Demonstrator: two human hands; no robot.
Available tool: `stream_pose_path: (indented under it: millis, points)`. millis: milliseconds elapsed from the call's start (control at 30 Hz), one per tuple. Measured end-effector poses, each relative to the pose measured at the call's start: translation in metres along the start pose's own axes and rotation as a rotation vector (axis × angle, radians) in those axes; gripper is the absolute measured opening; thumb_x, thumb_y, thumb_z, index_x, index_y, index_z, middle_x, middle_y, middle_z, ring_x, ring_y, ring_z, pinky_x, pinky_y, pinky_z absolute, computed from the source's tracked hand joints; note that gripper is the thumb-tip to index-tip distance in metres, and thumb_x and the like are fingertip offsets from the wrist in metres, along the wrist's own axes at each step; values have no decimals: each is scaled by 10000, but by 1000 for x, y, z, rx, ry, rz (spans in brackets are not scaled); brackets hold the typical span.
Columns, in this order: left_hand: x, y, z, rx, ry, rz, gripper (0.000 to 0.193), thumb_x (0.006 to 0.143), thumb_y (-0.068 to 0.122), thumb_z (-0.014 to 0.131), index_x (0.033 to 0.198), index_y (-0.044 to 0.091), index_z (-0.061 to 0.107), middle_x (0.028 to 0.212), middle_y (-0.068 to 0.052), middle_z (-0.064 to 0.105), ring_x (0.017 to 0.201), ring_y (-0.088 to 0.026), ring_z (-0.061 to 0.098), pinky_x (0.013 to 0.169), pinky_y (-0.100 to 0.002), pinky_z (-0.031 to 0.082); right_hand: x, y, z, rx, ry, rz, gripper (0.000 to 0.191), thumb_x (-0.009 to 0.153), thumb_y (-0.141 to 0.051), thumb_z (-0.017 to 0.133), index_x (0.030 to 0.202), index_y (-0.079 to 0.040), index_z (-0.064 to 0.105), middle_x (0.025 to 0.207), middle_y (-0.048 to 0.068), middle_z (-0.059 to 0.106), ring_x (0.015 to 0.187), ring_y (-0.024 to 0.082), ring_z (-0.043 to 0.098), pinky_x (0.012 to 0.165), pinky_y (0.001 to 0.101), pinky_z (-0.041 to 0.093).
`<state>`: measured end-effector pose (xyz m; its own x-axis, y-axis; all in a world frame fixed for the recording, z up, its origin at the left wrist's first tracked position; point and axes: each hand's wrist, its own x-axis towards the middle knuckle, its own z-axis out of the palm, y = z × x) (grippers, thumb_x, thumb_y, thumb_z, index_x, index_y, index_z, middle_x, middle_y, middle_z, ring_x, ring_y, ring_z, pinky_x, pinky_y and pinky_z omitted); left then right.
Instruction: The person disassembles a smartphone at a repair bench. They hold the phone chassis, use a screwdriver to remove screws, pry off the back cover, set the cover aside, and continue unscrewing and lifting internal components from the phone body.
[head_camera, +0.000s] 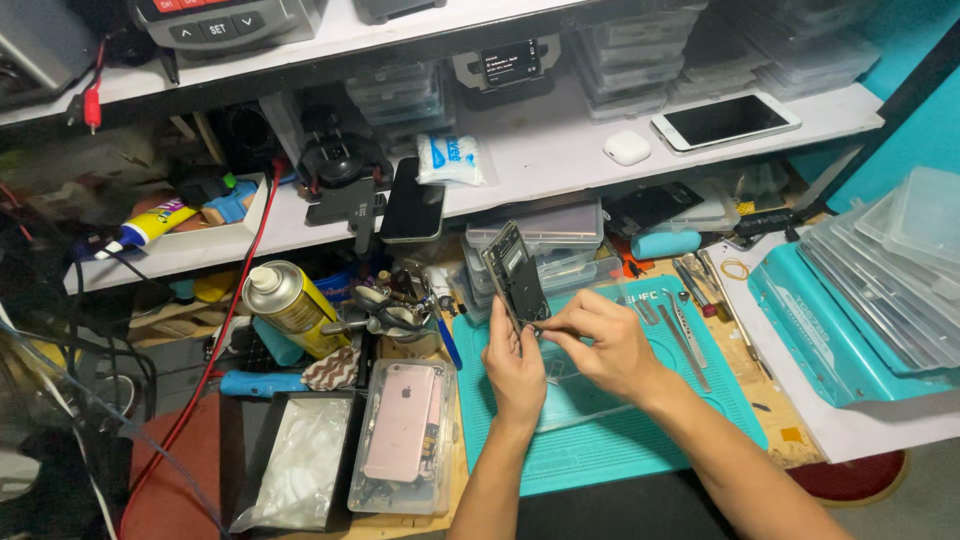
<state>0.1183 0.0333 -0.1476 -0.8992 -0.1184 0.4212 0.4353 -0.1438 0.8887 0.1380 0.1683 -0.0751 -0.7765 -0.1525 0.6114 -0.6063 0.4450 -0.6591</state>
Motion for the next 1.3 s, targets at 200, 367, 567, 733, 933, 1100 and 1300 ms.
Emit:
stream_pose_path:
  millis: [200,367,567,733,933,1100,1300]
  points:
    - [1,0,-8,30,2,-18,600,970,-100,475,1549,-92,318,1357,-211,651,1190,-208,679,976,-302,548,1,0,9,-93,21,18,130,805,-64,797,935,-60,788,762,61,652,651,186,640,566,324,496]
    - [-4,-1,-7,-32,12,-14,596,978,-99,489,1546,-96,306,1368,-206,641,1190,-202,669,984,-297,538,-3,0,5,-114,-27,-6,194,813,-106,797,994,-42,767,802,78,674,656,203,652,568,326,512]
    - [-5,12,-6,-324,-48,-136,557,959,-109,516,1503,-98,397,1321,-202,657,1198,-209,657,1033,-310,506,-6,-2,-32,-152,38,50,198,838,-134,795,1018,-54,782,826,79,739,713,176,694,643,292,532]
    - [-3,24,-4,-615,-78,-358,533,891,-109,505,1420,-65,457,1308,-181,648,1195,-241,636,1027,-356,497,-1,25,-56,438,76,460,255,886,-100,739,1121,-6,771,962,67,796,822,130,737,748,272,576]
    - [-6,29,3,-706,-65,-371,516,845,-71,425,1355,-45,500,1271,-167,639,1166,-243,623,1016,-374,507,0,42,-53,665,169,560,271,976,-213,657,1172,-39,725,746,-59,614,626,28,502,562,202,402]
    - [-14,35,16,-633,2,-369,311,985,60,484,1275,-15,567,1183,-119,676,1069,-180,654,929,-323,521,-3,32,-48,551,52,648,303,843,-182,785,1106,-37,743,687,-68,524,553,39,393,494,218,286]
    - [-22,45,28,-498,-18,-270,225,1046,126,560,1219,-13,600,1137,-107,702,993,-124,666,882,-278,536,-8,21,-45,487,10,539,226,821,-143,820,1006,-19,782,877,-3,756,775,46,640,684,218,488]
